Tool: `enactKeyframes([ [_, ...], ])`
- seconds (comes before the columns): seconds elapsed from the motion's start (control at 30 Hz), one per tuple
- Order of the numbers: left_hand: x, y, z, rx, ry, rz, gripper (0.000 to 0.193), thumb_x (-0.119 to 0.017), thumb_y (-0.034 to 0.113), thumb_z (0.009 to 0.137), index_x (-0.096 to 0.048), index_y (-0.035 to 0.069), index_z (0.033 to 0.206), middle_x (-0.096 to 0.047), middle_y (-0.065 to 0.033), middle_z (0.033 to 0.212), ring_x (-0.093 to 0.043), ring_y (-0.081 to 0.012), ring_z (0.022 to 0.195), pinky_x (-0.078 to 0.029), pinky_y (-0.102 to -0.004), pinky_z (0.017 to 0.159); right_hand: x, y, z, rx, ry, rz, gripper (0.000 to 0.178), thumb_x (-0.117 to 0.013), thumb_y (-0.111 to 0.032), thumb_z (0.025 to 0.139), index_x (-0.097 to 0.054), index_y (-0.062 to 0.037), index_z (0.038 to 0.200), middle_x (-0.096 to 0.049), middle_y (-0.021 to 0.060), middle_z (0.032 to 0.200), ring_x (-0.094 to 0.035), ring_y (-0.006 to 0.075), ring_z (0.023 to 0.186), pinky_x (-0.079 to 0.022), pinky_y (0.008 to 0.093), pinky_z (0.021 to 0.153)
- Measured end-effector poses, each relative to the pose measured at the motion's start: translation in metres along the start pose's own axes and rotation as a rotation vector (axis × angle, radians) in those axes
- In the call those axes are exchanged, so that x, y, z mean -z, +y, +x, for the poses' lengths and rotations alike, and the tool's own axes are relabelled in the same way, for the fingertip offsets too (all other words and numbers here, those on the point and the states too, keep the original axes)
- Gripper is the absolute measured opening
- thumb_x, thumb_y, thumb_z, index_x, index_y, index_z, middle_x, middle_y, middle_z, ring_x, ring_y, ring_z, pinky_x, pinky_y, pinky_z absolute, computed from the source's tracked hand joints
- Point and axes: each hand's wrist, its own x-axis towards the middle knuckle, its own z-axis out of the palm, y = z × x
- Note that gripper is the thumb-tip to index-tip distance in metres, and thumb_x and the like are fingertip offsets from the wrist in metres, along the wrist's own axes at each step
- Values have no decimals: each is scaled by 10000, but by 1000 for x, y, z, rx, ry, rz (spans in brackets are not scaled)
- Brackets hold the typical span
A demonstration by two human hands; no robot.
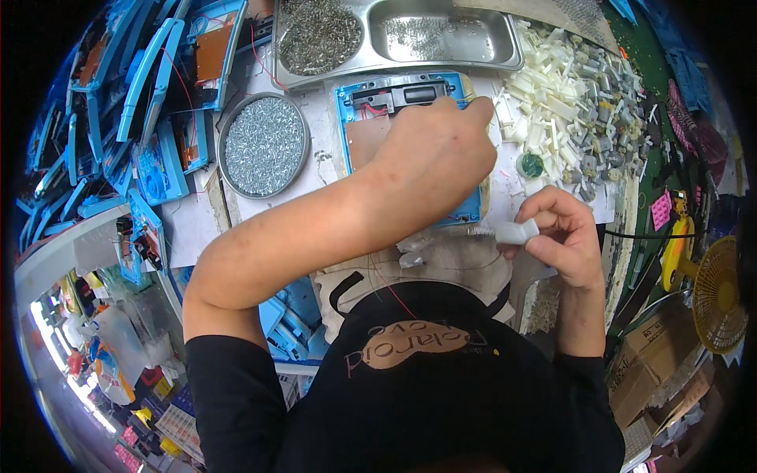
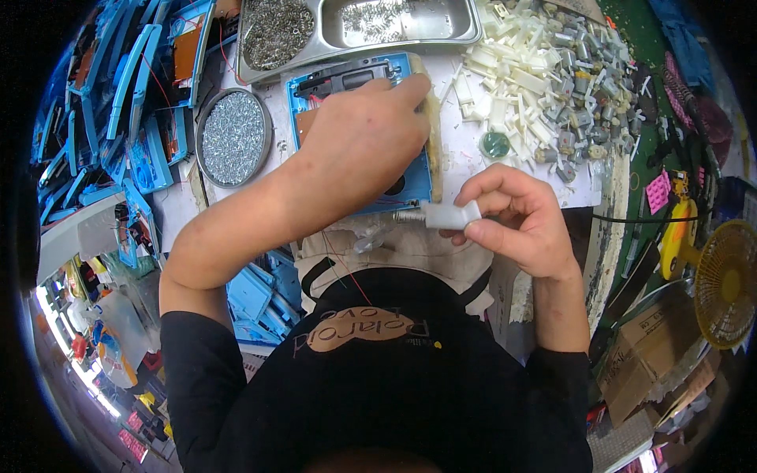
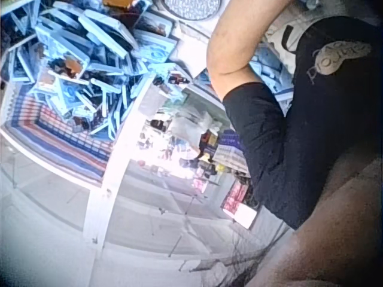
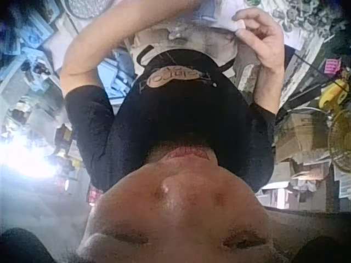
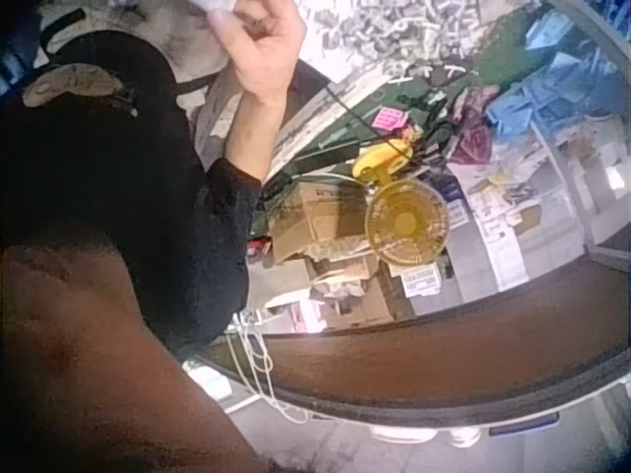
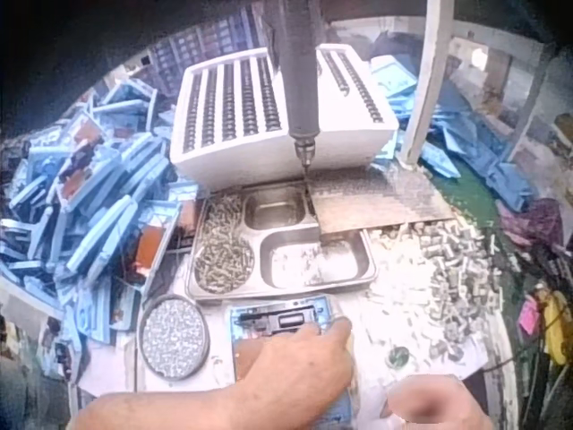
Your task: Assembling and soldering components inside a blue plastic electronic device shell.
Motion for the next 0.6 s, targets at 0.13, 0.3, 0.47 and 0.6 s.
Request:
enactKeyframes([
  [0.13,-4,0,-3,-43,24,35,82,-686,73,707,-691,31,777,-602,-79,959,-676,-231,821,-578,-342,607,-6,-5,-2,44,234,-324,283,-726,-16,889,-615,36,1144,-728,90,993,-706,139,895,-526,270,814],
  [0.3,-8,-1,-15,-22,41,5,98,-686,87,741,-660,38,822,-623,-70,975,-684,-234,854,-574,-346,611,-9,-4,8,225,378,-697,257,-755,-21,860,-660,22,1095,-706,65,1022,-668,139,867,-504,266,797],
  [0.47,-12,-18,-42,6,386,-231,133,-733,33,772,-675,28,892,-664,-99,1067,-670,-252,895,-551,-344,678,-5,-14,30,448,294,-1058,256,-791,-36,784,-703,-23,1025,-700,91,986,-636,234,890,-503,323,789],
  [0.6,-24,-26,-74,255,529,-445,142,-760,21,763,-703,49,889,-641,-94,1017,-627,-274,865,-514,-381,749,-13,-30,52,550,180,-1291,278,-797,-45,738,-711,-43,1003,-668,98,965,-591,295,931,-494,372,816],
])
